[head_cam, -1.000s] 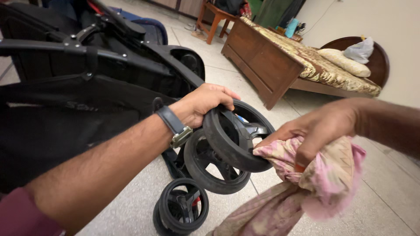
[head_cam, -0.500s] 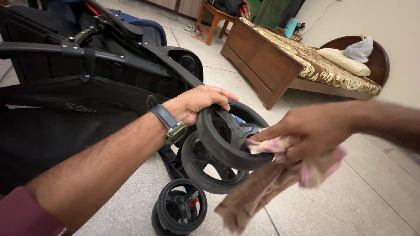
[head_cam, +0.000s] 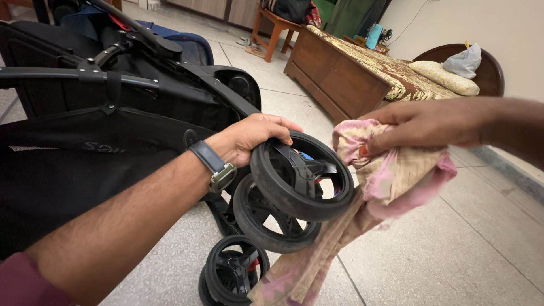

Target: The person wipes the wheels and frame of a black stroller using a cloth. They rotate each wheel to clean the tire and hub, then wipe the frame and handlebar areas. The stroller remains on the floor throughout the clip.

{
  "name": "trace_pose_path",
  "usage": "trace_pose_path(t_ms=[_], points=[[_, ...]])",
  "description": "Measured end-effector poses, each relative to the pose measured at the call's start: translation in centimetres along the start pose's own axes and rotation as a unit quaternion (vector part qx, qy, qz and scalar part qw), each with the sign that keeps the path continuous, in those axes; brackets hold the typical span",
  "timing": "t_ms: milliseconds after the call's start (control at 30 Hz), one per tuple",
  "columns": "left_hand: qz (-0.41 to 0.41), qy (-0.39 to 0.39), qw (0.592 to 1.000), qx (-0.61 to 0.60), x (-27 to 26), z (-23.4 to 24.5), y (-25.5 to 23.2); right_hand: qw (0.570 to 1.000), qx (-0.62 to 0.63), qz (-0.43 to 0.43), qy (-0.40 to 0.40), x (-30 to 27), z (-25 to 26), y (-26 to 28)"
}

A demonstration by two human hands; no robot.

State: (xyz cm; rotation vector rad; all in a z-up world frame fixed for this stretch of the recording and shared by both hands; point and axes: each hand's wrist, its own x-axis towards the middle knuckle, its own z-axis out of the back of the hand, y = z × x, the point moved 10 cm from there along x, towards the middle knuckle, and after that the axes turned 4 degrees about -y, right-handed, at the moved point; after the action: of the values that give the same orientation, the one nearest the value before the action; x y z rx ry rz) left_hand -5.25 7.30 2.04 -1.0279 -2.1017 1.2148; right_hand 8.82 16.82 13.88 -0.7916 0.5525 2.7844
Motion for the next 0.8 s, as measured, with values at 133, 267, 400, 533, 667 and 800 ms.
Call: trace_pose_path(t_ms=[133,267,400,533,667,800], points=[[-0.001,-0.028,1.0,-0.003,0.0,0.0,0.1,0.981,0.068,-0.128,-0.126,-0.4,-0.5,-4.5],[-0.022,-0.059,0.998,0.01,0.0,0.0,-0.1,0.968,0.117,-0.162,-0.153,0.7,-2.5,-5.9],[-0.076,-0.096,0.991,0.053,0.1,0.0,-1.3,0.961,0.229,-0.118,-0.102,2.4,-4.3,-4.0],[-0.057,-0.085,0.995,0.022,0.4,-0.3,-0.7,0.932,0.344,-0.108,-0.02,2.0,-7.1,-3.3],[-0.027,-0.058,0.998,-0.015,0.8,-0.5,-0.4,0.981,0.155,-0.074,0.093,0.8,-7.8,-2.3],[-0.012,-0.024,1.0,0.002,0.5,-0.5,-0.4,0.963,-0.106,0.004,0.246,0.6,-7.7,-0.4]])
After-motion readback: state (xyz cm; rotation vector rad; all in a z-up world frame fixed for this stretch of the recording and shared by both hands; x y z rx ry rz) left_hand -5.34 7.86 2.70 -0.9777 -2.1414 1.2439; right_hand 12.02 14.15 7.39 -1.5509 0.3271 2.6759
